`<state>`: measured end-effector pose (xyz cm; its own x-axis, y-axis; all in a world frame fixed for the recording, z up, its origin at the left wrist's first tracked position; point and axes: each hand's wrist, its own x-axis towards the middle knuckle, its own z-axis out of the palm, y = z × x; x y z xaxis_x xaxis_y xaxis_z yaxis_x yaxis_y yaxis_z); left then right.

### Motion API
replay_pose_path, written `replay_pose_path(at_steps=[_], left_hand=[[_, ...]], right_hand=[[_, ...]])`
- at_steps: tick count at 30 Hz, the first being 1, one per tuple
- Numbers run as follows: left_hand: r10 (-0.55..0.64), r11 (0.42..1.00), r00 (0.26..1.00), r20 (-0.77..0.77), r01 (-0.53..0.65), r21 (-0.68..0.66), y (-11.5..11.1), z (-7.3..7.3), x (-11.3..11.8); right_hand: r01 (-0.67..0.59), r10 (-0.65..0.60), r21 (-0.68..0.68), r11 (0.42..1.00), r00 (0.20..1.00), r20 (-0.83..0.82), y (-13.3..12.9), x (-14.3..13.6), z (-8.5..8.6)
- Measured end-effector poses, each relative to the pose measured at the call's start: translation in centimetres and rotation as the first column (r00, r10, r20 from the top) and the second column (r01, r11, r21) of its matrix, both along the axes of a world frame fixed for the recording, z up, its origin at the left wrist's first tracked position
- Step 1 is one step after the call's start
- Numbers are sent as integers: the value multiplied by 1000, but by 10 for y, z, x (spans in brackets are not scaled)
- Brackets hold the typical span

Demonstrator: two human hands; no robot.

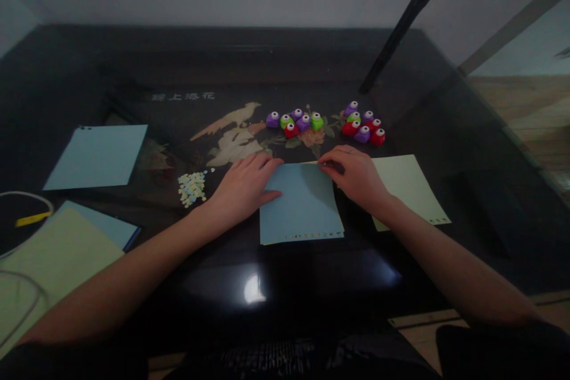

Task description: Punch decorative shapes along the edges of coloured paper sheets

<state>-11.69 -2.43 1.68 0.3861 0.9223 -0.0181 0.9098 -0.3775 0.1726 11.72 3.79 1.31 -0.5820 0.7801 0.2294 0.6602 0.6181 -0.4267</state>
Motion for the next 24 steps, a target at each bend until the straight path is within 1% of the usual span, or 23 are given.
replay_pose_path(at_steps=[10, 18, 20, 22, 24], left_hand=[[5, 1000, 1000, -17, -5, -21, -2, 1, 1], [14, 1000, 1000, 9, -14, -2, -4, 4, 4], [12, 1000, 999, 31, -12, 4, -3, 3, 4], [16, 1000, 998, 68, -15, -8, -1, 2, 1], [49, 997, 992, 113, -42, -58, 2, 2, -3]], right_hand=[[13, -12, -6, 1000, 999, 32, 1, 1, -3], [-6, 8, 73, 997, 999, -32, 1, 2, -6], [-8, 10, 37, 999, 998, -64, 1, 2, -4], [-16, 10, -56, 998, 995, -97, 1, 2, -1], [-17, -3, -163, 987, 993, -121, 2, 2, 2]])
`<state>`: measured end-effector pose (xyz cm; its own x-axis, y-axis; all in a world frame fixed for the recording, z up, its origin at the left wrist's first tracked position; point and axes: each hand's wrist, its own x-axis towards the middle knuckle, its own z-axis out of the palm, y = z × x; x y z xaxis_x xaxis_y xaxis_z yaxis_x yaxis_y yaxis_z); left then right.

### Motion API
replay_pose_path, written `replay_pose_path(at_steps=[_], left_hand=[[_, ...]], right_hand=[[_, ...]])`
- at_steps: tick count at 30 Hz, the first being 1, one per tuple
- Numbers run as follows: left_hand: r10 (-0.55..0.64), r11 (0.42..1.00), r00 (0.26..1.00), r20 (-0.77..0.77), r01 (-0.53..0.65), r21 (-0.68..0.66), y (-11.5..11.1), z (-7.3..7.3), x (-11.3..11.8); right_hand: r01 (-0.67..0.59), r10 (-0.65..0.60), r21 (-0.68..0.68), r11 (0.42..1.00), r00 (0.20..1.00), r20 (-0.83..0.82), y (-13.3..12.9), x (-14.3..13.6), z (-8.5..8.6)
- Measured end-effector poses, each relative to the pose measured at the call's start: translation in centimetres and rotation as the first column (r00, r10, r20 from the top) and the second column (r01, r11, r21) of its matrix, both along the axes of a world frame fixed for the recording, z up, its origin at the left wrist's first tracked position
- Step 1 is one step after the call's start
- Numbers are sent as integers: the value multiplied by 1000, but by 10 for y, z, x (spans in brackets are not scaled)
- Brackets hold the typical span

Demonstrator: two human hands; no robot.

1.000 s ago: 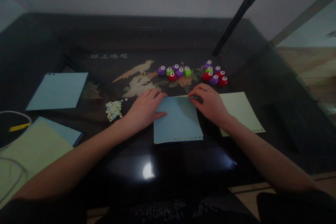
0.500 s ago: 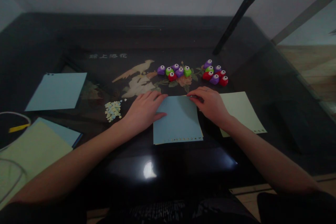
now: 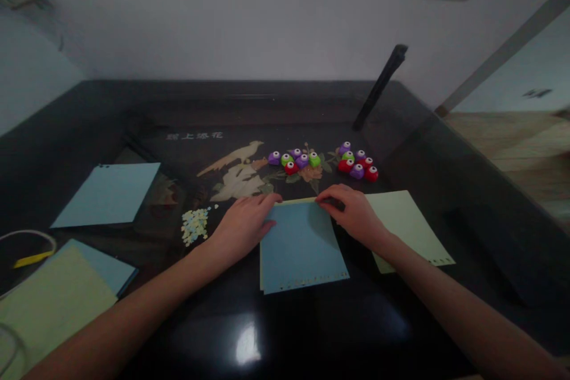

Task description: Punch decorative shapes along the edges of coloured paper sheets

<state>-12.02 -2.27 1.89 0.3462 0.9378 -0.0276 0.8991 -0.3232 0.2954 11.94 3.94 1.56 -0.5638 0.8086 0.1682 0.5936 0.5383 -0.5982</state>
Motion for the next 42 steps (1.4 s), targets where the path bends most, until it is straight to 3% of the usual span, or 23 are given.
replay_pose_path(at_steps=[5, 10, 12, 15, 17, 21, 26, 28, 37, 42], left_hand=[[86, 961, 968, 236, -18, -274, 10, 7, -16], [201, 907, 823, 531, 49, -419, 22, 17, -31], [252, 914, 765, 592, 13, -405, 24, 21, -33], [312, 929, 684, 659, -73, -364, 25, 23, -31], [335, 932, 641, 691, -116, -344, 25, 23, -28], [356, 925, 644, 677, -140, -354, 23, 22, -25], [279, 879, 692, 666, 95, -467, 19, 20, -22], [273, 859, 695, 665, 135, -494, 18, 19, -20], [284, 883, 712, 642, 67, -465, 17, 20, -18], [288, 882, 728, 622, 51, -468, 15, 23, -17]], right_hand=[[19, -37, -202, 979, 995, -88, 2, 2, 7], [0, -119, -398, 917, 954, -275, 7, 8, 12], [-62, -128, -520, 852, 938, -322, 8, 10, 16], [-153, -101, -687, 710, 944, -315, 7, 12, 21], [-157, -112, -736, 659, 947, -302, 5, 13, 23], [-108, -186, -708, 697, 927, -325, 5, 15, 24], [-81, -205, -675, 733, 920, -333, 8, 18, 22], [-77, -210, -674, 735, 919, -334, 9, 18, 22], [-124, -211, -694, 709, 902, -376, 8, 16, 24], [-82, -232, -680, 729, 905, -358, 8, 17, 25]])
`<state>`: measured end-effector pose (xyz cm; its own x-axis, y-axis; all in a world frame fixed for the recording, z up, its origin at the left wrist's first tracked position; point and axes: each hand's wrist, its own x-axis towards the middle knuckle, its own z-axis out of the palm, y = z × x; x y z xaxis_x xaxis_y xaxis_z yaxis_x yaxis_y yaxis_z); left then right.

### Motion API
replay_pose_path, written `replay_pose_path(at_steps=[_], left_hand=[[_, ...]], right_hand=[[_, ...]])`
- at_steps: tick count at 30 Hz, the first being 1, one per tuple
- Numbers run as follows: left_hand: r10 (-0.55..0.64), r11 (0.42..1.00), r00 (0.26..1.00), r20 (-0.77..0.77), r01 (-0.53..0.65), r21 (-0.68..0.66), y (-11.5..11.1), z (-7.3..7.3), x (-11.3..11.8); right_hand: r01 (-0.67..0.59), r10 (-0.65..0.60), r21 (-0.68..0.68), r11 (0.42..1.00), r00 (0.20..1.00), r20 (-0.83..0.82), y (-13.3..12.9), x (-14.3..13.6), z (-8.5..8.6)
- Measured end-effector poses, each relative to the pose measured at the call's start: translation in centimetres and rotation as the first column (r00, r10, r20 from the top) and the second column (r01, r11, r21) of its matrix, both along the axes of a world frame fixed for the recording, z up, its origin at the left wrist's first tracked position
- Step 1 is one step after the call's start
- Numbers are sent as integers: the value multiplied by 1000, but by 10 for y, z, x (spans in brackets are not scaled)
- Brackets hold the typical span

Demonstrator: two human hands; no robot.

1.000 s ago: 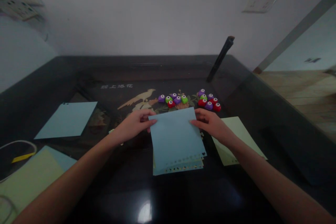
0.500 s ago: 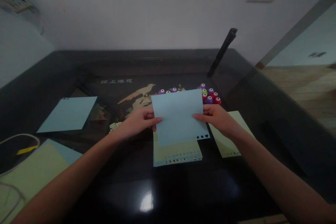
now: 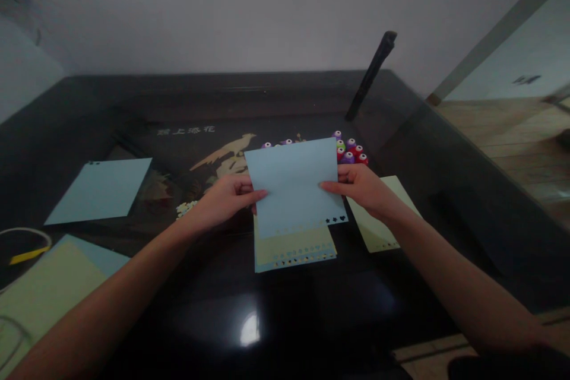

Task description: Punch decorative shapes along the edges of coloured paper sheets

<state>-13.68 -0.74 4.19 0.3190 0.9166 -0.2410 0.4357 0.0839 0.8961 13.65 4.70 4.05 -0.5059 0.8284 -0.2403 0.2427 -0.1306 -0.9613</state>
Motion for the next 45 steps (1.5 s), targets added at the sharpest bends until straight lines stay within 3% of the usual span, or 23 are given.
replay_pose_path(at_steps=[7, 12, 17, 19, 22, 24, 26, 31, 36, 41, 45], left_hand=[[33, 995, 982, 186, -16, -95, -1, -6, 0], [32, 998, 975, 221, -19, -60, -2, -9, 5], [-43, 999, 977, 207, 39, 24, 2, -6, 14], [-56, 994, 988, 145, 42, 100, 11, -6, 16], [65, 960, 997, -49, -49, 275, 31, -11, 17], [194, 888, 935, -297, -39, 458, 45, -17, 19], [289, 828, 825, -486, 40, 560, 55, -24, 25], [366, 809, 651, -665, 130, 573, 69, -34, 44], [385, 801, 578, -720, 178, 572, 74, -35, 53], [346, 834, 607, -716, 152, 531, 74, -32, 51], [274, 852, 796, -540, 59, 520, 71, -24, 45]], right_hand=[[48, -49, -23, 999, 998, -51, 0, 0, 1], [21, -31, -120, 993, 996, -89, -1, 1, 7], [-3, -12, -254, 967, 998, -56, -5, 15, 4], [51, -62, -258, 965, 998, -32, -8, 24, 0], [183, -196, -267, 946, 980, -22, -13, 40, -5], [267, -289, -286, 920, 957, -35, -15, 50, -8], [327, -360, -298, 897, 931, -61, -18, 60, -10], [449, -489, -285, 847, 868, -85, -20, 79, -13], [542, -582, -266, 797, 807, -100, -17, 90, -16], [575, -614, -255, 777, 781, -111, -16, 93, -15], [574, -617, -271, 772, 780, -104, -18, 90, -15]])
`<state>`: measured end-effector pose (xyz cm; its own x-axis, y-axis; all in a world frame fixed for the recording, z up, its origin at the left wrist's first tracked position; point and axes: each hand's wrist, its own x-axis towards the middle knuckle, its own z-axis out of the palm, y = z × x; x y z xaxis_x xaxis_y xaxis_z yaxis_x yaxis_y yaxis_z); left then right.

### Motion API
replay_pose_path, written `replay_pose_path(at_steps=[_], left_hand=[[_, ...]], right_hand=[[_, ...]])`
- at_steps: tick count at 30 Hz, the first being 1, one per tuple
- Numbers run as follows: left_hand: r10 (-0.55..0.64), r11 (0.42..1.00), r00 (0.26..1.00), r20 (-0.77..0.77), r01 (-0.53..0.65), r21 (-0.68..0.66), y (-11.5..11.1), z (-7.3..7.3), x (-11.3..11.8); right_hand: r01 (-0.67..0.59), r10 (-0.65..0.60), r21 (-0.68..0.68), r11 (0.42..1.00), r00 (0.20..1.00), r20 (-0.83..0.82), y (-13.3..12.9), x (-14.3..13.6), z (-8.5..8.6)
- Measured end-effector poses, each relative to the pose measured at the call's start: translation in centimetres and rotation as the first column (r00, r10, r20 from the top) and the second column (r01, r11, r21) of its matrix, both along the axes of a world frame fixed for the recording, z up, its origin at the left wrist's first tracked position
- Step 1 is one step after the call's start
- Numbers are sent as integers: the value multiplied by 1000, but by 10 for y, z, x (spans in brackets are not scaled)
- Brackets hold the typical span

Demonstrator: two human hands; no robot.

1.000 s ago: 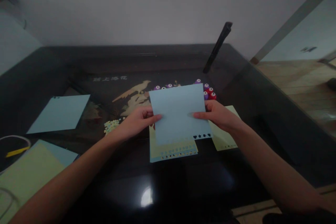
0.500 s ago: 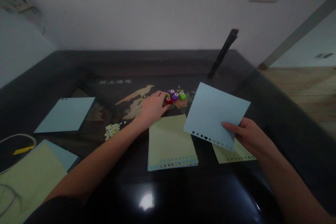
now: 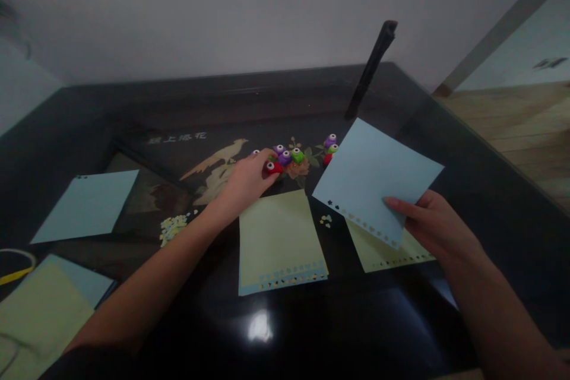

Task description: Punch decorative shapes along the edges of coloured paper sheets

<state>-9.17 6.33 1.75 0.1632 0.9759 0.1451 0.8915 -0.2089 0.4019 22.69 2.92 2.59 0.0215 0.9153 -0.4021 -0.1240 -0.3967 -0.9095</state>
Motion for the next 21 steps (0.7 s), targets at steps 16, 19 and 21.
replay_pose_path(at_steps=[16, 19, 21], left_hand=[[250, 739, 392, 885, 514, -436, -40, 7, 55], [376, 706, 212, 902, 565, -427, -45, 3, 62], [448, 703, 124, 885, 563, -435, -46, 1, 65]], right_hand=[[104, -112, 163, 981, 993, 41, -7, -6, 8], [119, -157, 218, 969, 973, 167, -9, -6, 10], [111, -183, 249, 962, 940, 289, -11, -6, 13]])
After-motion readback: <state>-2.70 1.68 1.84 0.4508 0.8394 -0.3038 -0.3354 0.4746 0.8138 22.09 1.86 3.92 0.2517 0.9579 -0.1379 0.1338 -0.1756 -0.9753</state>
